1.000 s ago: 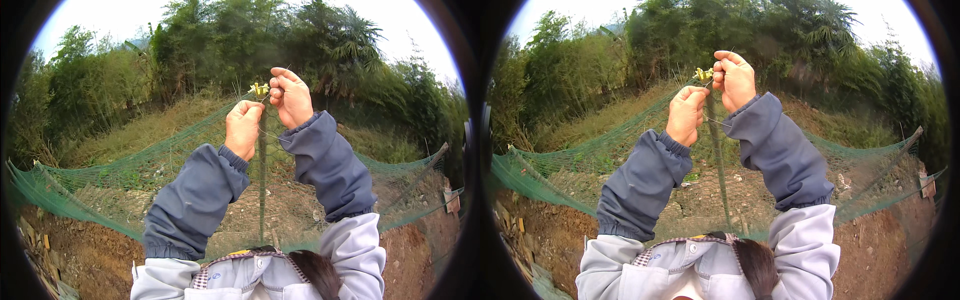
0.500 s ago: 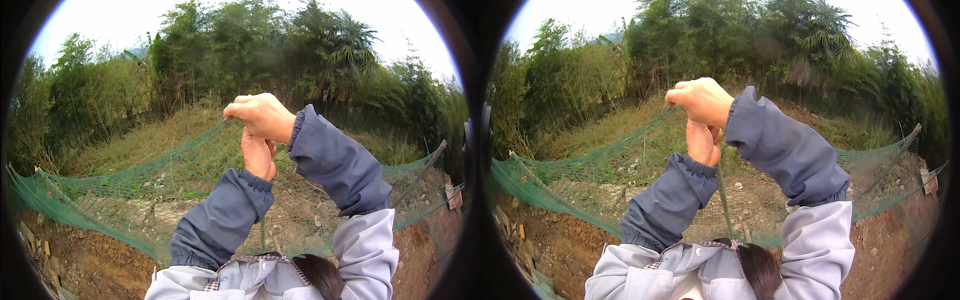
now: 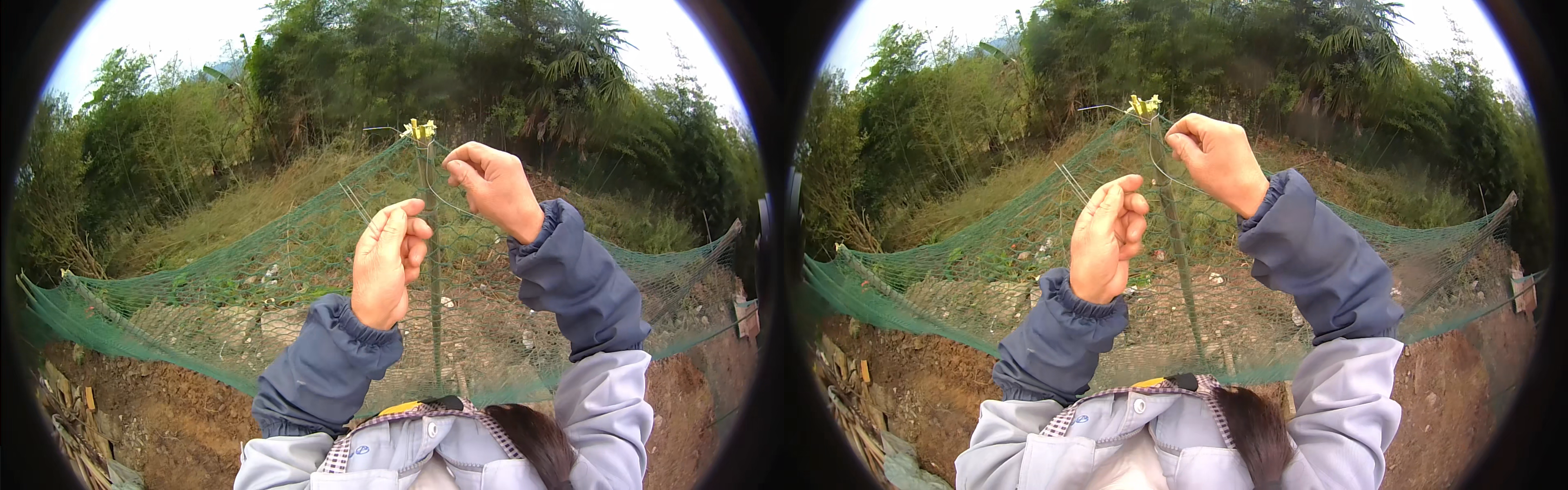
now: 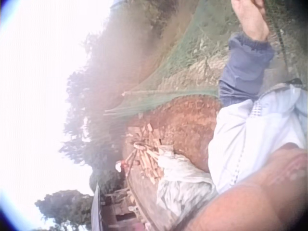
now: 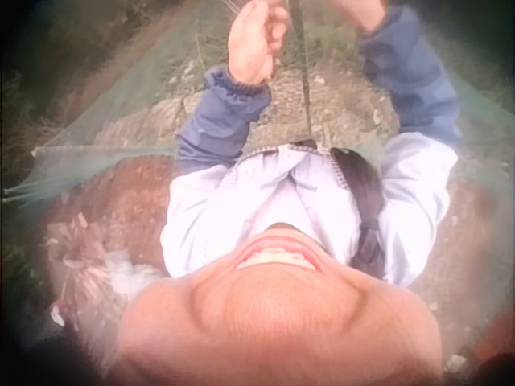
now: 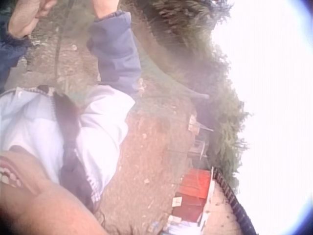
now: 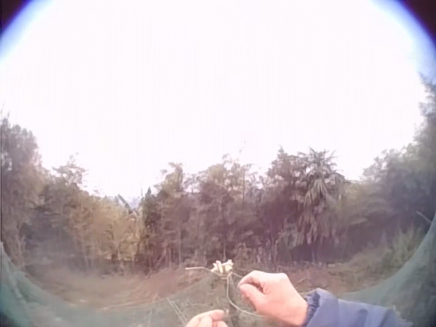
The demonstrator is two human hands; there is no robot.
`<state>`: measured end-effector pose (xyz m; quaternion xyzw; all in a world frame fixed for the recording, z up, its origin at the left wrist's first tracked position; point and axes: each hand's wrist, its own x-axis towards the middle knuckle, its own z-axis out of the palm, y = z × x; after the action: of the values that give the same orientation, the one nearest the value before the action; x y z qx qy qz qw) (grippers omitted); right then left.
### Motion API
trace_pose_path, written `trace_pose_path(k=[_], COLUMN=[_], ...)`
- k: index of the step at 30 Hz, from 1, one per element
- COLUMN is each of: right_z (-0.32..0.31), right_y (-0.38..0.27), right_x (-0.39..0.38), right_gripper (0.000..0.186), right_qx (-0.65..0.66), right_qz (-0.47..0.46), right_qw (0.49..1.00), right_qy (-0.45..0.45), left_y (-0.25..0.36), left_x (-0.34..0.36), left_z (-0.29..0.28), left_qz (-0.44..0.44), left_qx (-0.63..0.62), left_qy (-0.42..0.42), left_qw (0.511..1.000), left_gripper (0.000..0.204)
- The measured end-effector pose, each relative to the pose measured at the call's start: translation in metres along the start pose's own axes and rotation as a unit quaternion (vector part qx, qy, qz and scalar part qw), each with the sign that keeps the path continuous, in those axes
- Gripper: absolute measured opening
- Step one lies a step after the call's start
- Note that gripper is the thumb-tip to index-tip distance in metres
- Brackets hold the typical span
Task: The person repairs a green mesh fence by tying it to a vertical bamboo pole using thin wire. They repeatedly wrap and twist the wire around the pole and mesh to secure the fence in place.
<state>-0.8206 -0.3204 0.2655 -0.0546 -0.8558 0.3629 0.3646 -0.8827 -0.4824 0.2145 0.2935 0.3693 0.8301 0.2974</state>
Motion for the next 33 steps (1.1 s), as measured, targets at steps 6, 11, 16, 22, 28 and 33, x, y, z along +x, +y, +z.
trace_pose_path(k=[6, 11, 16, 22, 28, 33], right_z=[-0.001, -0.002, -0.003, -0.013, -0.036, -0.041], right_y=[-0.006, -0.008, -0.007, -0.003, 0.006, -0.014], right_x=[-0.001, -0.003, -0.014, -0.027, -0.008, 0.041], right_gripper=[0.019, 0.024, 0.021, 0.015, 0.012, 0.009], right_qx=[0.041, 0.063, 0.208, 0.379, 0.657, 0.645], right_qz=[0.067, 0.099, 0.189, 0.205, 0.245, 0.268], right_qw=[0.995, 0.967, 0.936, 0.884, 0.7, 0.708], right_qy=[-0.063, -0.227, -0.214, -0.184, -0.141, -0.105], left_y=[0.092, 0.099, 0.094, 0.092, 0.077, 0.038], left_x=[-0.014, 0.027, 0.056, 0.06, 0.044, 0.023], left_z=[0.002, 0.021, 0.019, 0.006, 0.003, 0.007], left_qz=[0.131, 0.388, 0.375, 0.388, 0.365, 0.38], left_qx=[0.201, 0.581, 0.767, 0.768, 0.794, 0.775], left_qy=[-0.15, -0.049, 0.034, -0.01, -0.028, -0.073], left_qw=[0.959, 0.714, 0.519, 0.509, 0.486, 0.499], left_gripper=[0.028, 0.022, 0.017, 0.016, 0.007, 0.013])
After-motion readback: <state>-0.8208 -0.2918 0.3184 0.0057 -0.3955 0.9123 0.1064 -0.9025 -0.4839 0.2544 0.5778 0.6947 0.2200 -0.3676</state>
